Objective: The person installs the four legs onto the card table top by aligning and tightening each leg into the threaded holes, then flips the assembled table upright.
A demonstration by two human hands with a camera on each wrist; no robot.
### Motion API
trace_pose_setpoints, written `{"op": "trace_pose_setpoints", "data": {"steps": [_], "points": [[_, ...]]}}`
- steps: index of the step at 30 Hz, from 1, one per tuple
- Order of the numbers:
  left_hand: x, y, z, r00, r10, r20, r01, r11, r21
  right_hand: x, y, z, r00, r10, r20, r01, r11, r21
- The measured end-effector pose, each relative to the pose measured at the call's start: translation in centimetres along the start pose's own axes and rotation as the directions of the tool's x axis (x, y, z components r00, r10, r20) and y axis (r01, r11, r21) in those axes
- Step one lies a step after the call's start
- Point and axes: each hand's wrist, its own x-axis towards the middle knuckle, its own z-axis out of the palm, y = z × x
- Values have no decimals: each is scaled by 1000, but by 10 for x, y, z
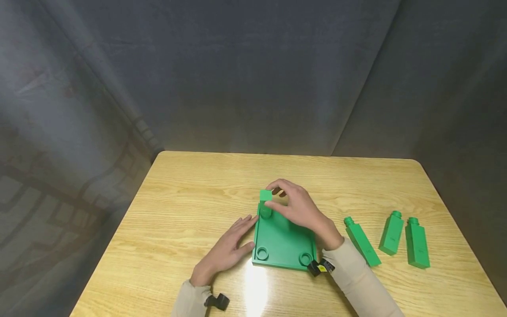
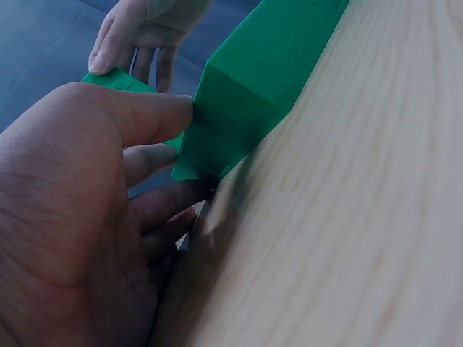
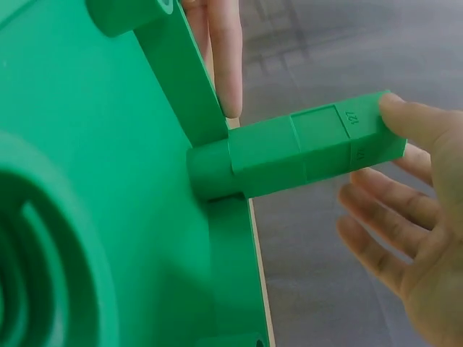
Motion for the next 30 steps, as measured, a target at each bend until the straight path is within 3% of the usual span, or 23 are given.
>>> {"op": "trace_pose_setpoints", "data": {"steps": [6, 17, 22, 30], "points": [[0, 0, 1, 1000, -9, 4, 9, 1000, -3, 0, -1, 0, 1000, 19, 1, -19, 1000, -4], [0, -2, 1, 1000, -7, 3, 7, 1000, 9, -3, 1, -3, 989, -49, 136, 36, 995, 96], [0, -1, 1, 1000, -18, 5, 18, 1000, 6, -2, 2, -1, 995, -20, 103, 11, 996, 87], [-1, -1, 1, 1000, -15, 1, 15, 1000, 2, -3, 0, 2, 999, 24, -21, -24, 1000, 13]]}}
